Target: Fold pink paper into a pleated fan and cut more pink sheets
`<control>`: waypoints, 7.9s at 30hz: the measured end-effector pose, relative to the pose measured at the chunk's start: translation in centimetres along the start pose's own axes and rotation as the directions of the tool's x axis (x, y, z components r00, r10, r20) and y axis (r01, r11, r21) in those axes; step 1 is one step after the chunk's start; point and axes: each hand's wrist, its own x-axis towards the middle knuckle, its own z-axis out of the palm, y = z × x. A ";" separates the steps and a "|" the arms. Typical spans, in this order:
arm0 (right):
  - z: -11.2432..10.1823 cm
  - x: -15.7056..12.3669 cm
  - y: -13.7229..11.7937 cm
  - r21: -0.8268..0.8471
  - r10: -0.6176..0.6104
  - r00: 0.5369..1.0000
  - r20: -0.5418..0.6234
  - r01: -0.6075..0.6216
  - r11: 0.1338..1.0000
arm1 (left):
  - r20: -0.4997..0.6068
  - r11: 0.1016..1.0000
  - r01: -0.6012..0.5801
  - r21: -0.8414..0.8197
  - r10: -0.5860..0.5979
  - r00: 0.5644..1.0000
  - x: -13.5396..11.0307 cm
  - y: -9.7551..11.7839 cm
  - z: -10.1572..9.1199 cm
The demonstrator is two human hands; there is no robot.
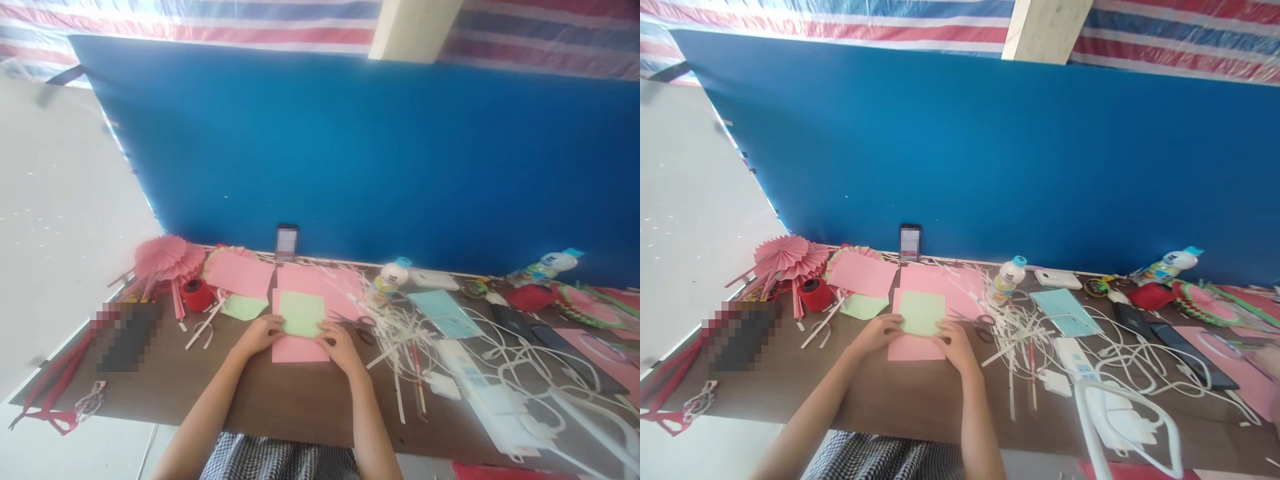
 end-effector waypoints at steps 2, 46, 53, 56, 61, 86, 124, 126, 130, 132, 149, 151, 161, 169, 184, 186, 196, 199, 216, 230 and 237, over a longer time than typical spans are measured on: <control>0.0 0.1 0.1 0.027 0.014 1.000 -0.015 -0.014 1.000 | -0.005 0.998 0.041 -0.048 -0.042 0.999 0.1 -0.1 0.0; 0.8 0.6 -0.2 0.107 0.053 0.988 -0.147 -0.038 0.994 | 0.014 0.998 0.057 -0.013 -0.057 0.998 -0.1 0.5 -1.6; -0.1 0.1 -0.7 0.204 0.075 0.991 -0.111 -0.051 0.978 | 0.105 0.995 0.033 0.094 -0.043 0.994 -1.9 2.6 -2.2; -0.6 -0.8 -0.7 0.212 0.112 0.979 -0.170 -0.075 0.974 | 0.146 0.997 0.015 0.071 -0.026 0.989 -2.9 2.8 -1.4; -0.6 -2.3 -0.6 0.134 0.102 0.975 -0.198 -0.076 0.988 | 0.165 1.000 0.012 0.001 -0.012 0.986 -3.6 2.3 -1.1; -0.2 -2.5 -2.3 -0.098 -0.168 0.981 -0.094 0.159 0.982 | 0.102 0.998 0.059 -0.018 -0.057 0.993 -2.3 2.2 -0.6; 1.6 1.5 1.3 -0.048 0.058 0.981 -0.184 -0.068 0.997 | -0.137 0.973 0.211 0.090 -0.198 0.971 0.7 -0.6 3.4; 1.6 1.5 1.3 -0.053 0.065 0.980 -0.190 -0.076 0.996 | -0.136 0.971 0.218 0.101 -0.204 0.969 0.7 -0.6 3.5; 1.6 1.5 1.4 -0.069 0.053 0.981 -0.188 -0.068 0.995 | -0.126 0.967 0.227 0.118 -0.212 0.969 0.7 -0.5 3.5; 1.6 1.5 1.4 -0.077 0.045 0.981 -0.190 -0.060 0.995 | -0.125 0.965 0.229 0.128 -0.213 0.969 0.7 -0.3 3.5; 1.8 0.6 -2.7 -0.398 -0.150 0.961 -0.232 0.047 0.916 | -0.149 0.958 0.250 0.140 -0.230 0.962 0.7 -0.3 3.8; 2.3 0.1 -4.4 -0.411 -0.219 0.970 -0.106 0.158 0.898 | -0.151 0.959 0.247 0.139 -0.226 0.962 0.7 -0.4 3.9; 4.0 -1.4 -5.6 -0.367 -0.153 0.982 0.113 0.184 0.912 | -0.148 0.956 0.267 0.124 -0.248 0.957 0.8 -0.2 3.7; 4.0 -1.5 -5.9 -0.345 -0.139 0.986 0.087 0.161 0.925 | -0.200 0.966 0.259 0.019 -0.250 0.947 0.8 0.2 2.7; 4.0 -1.5 -6.3 -0.362 -0.137 0.988 0.071 0.153 0.920 | -0.293 0.943 0.253 0.216 -0.184 0.938 0.9 0.5 3.6; 3.8 -1.5 -6.4 -0.375 -0.125 0.989 0.074 0.144 0.916 | -0.289 0.941 0.257 0.221 -0.188 0.938 0.9 0.4 3.5; 2.9 -2.3 -5.5 -0.411 -0.108 0.994 0.017 0.106 0.906 | -0.281 0.935 0.296 0.192 -0.237 0.930 1.0 0.6 3.5; 2.4 -2.7 -5.0 -0.423 -0.091 0.996 -0.007 0.080 0.903 | -0.281 0.933 0.304 0.191 -0.245 0.928 0.9 0.7 3.5; 0.0 0.5 -0.3 -0.139 0.140 0.978 -0.156 -0.162 0.977 | -0.277 0.945 0.271 0.182 -0.215 0.936 0.8 0.6 3.2; 1.0 0.0 0.0 -0.189 0.192 0.965 -0.180 -0.225 0.956 | -0.156 0.952 0.272 0.143 -0.250 0.956 0.5 0.1 2.6; 0.7 -0.1 0.0 -0.178 0.191 0.970 -0.152 -0.217 0.960 | -0.095 0.968 0.215 0.128 -0.204 0.974 0.2 -0.1 2.0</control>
